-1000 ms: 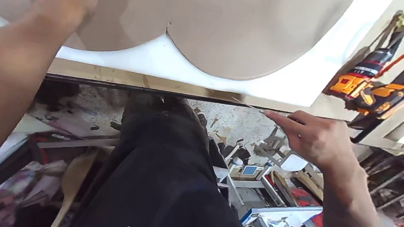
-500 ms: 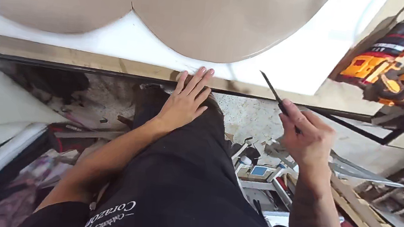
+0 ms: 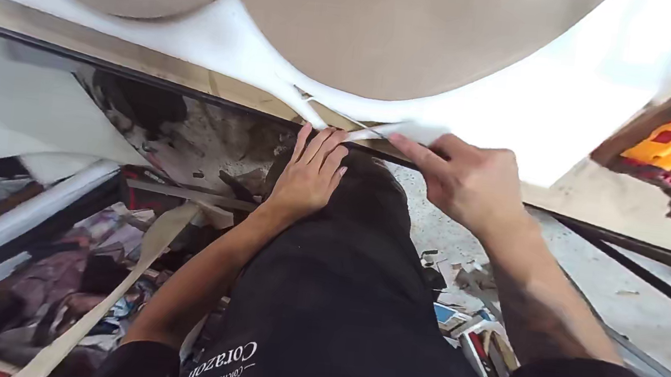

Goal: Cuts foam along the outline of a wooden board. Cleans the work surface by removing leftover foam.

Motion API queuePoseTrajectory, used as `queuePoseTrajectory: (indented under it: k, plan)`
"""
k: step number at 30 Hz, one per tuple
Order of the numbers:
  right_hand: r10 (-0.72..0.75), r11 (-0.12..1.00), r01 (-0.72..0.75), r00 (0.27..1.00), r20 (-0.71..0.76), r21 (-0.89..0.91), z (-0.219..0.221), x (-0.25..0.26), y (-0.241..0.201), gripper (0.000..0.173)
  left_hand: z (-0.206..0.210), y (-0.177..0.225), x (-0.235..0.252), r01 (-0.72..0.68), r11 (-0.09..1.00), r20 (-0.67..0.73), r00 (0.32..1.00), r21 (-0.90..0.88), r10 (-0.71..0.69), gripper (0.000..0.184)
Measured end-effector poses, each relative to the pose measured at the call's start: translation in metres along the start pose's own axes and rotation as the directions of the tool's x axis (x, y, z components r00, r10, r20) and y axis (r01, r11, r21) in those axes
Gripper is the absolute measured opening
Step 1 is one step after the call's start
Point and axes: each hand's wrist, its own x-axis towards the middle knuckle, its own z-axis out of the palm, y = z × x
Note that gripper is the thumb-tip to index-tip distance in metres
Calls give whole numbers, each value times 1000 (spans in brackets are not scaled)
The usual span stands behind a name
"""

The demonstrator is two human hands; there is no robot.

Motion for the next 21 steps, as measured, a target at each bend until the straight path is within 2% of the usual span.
queuePoseTrajectory:
  k: [4, 8, 13, 17, 21]
  plan:
    - [-101, 995, 102, 990, 98, -1, 5, 44, 5, 59, 3, 10, -8, 56, 998, -22, 998, 24, -55, 29]
    - [-112, 993, 117, 984, 141, -33, 9, 63, 3, 55, 7, 17, -13, 113, 993, -38, 993, 16, -112, 26]
    - [-35, 989, 64, 977, 209, -134, 6, 74, -14, 57, 13, 23, -11, 163, 986, -71, 984, -46, -166, 24]
    - [49, 982, 0, 966, 255, -190, -7, 60, -24, 61, 12, 27, -9, 206, 974, -154, 963, -94, -219, 22]
    - [61, 969, 4, 965, 256, -246, -2, 58, -21, 64, 16, 34, -3, 235, 962, -229, 938, -137, -261, 22]
